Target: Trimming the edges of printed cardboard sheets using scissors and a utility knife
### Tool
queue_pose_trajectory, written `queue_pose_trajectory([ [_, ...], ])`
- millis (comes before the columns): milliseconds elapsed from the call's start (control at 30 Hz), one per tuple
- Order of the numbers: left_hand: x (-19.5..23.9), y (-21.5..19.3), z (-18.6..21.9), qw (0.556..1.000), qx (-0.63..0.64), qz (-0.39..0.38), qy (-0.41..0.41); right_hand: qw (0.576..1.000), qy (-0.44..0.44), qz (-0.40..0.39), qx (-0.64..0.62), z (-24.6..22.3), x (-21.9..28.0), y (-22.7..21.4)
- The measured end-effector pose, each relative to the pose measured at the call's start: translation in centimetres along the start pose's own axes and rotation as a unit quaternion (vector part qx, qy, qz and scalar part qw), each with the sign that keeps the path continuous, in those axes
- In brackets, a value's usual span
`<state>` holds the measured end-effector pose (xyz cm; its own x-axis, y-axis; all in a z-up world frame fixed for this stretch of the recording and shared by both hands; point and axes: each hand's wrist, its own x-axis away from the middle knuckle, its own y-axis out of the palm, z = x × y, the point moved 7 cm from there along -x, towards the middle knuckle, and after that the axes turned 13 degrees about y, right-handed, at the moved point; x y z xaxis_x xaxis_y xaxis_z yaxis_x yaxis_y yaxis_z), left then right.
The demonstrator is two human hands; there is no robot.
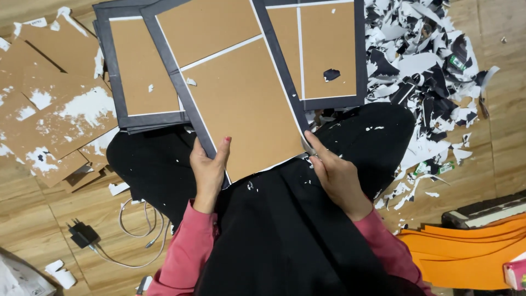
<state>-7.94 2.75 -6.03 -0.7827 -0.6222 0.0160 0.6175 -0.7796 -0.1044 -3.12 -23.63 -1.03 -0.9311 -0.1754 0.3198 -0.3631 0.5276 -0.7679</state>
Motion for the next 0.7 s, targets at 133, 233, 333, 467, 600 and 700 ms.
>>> queue_pose_trajectory([
  [133,-0.1,-0.3,-0.2,0.999,-0.004,-0.029,-0.025,0.996,-0.011,0.013,0.088,-0.6,-0.1,-0.2],
  [233,-0.3,-0.8,-0.4,0.998,-0.008,-0.046,-0.03,0.999,-0.033,0.021,-0.019,-0.8,-0.6,-0.7],
  [333,-0.8,-1.9,0.0,0.994,-0.008,-0.101,-0.037,0.985,-0.008,0.07,-0.159,2.7,-2.0,-2.2],
  [467,-0.5,-1.8,2.1,0.975,-0.007,-0.212,-0.063,0.895,-0.171,0.334,0.239,2.8,-1.6,-7.1],
  [600,-0.4,-3.2,0.2,0.958,-0.032,-0.271,-0.085,0.926,0.049,0.266,-0.265,11.0,-2.5,-11.9],
  [700,-0.5,-2.7,0.2,0.953,-0.074,-0.29,-0.044,0.902,0.016,0.365,-0.228,12.9,-1.7,-15.2],
])
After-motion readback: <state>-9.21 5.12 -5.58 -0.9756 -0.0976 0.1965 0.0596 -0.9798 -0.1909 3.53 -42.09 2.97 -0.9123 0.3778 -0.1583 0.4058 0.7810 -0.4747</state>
